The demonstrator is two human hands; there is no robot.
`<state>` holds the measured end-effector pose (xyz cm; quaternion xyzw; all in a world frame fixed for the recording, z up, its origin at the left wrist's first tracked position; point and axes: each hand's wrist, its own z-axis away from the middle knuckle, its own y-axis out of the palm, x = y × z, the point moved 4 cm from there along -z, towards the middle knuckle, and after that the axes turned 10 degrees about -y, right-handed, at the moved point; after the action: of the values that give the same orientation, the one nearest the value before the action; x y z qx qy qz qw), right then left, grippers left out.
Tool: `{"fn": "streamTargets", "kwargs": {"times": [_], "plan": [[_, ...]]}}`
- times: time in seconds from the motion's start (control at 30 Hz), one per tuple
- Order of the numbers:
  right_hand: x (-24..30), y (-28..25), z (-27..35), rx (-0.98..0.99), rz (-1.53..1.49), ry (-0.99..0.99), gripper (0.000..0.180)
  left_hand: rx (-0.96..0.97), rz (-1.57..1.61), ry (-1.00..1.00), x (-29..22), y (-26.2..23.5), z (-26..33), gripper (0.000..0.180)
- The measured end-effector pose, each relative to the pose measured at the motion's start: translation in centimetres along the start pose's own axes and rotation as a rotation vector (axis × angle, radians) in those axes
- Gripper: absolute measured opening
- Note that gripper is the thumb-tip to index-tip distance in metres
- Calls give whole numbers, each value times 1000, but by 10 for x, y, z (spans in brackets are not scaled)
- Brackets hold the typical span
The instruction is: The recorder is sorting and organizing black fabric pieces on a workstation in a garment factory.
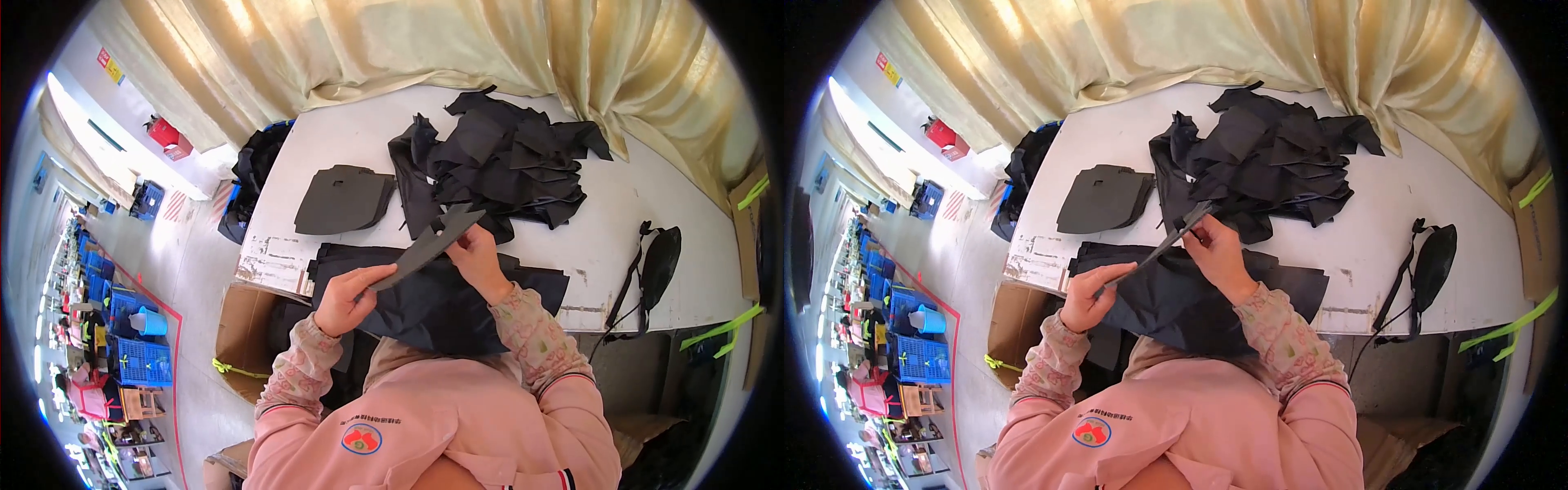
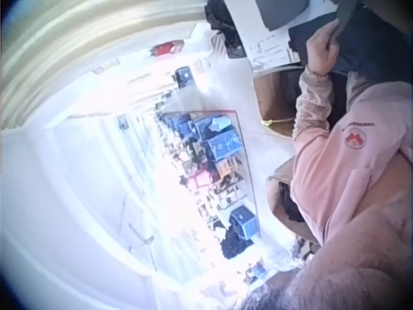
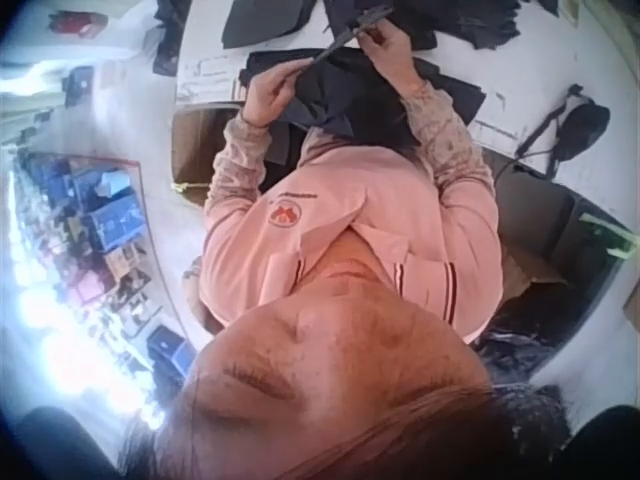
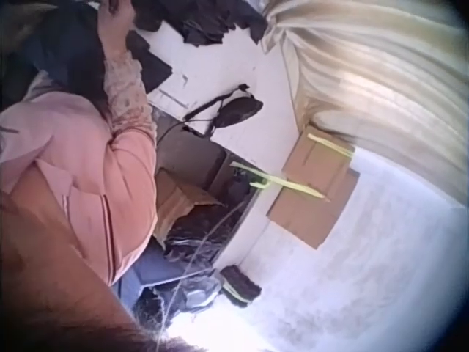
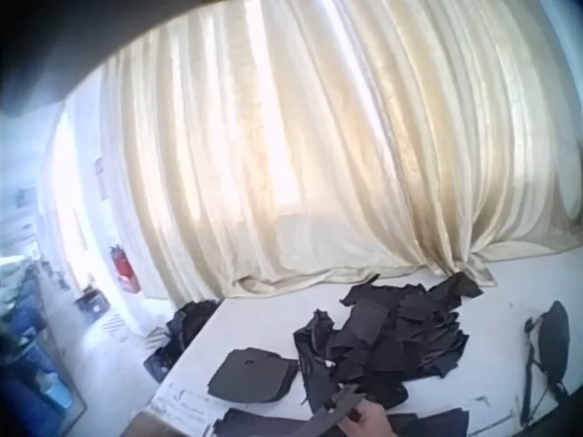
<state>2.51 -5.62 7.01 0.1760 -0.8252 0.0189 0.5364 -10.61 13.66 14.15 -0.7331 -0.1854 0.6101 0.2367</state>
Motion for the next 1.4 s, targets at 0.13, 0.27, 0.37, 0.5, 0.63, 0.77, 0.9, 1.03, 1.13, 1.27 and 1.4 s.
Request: {"fn": "streamTargets", "kwargs": {"times": [0.13, 0.27, 0.37, 0.5, 0.63, 0.77, 0.9, 1.03, 1.13, 1.27, 1.4], "plan": [[13, -2, 2, 255, 128, -212, 13, 380, 206, 136, -3, 2, -3, 51], [6, 9, 10, 535, 52, 8, 18, -37, 163, -51, -2, 21, -28, 45], [17, 12, 11, 532, -34, -33, 13, -282, -83, 122, 2, 33, -37, 33], [43, -1, 22, 463, -783, 760, 22, -372, -379, 318, -19, 36, -44, 22], [61, -12, 8, 914, -62, 450, 32, -262, -408, 385, -26, 36, -48, 20], [44, -44, 0, 816, -12, 467, 36, -303, 487, -86, 2, -2, -36, 7], [-6, -109, 14, 751, 201, 548, 41, -541, 642, -238, 56, -68, -6, 5], [-23, -159, 34, 713, 480, 525, 49, -701, 709, -467, 162, -126, 45, 5], [-10, -154, 35, 672, 572, 438, 51, -521, -490, -501, 211, -116, 48, 31], [16, -138, 38, 687, 744, 267, 54, -145, -342, -105, 84, -8, -49, 47], [53, -109, 36, 706, 853, 172, 58, 483, 5, -55, 35, 93, -112, 51]]}}
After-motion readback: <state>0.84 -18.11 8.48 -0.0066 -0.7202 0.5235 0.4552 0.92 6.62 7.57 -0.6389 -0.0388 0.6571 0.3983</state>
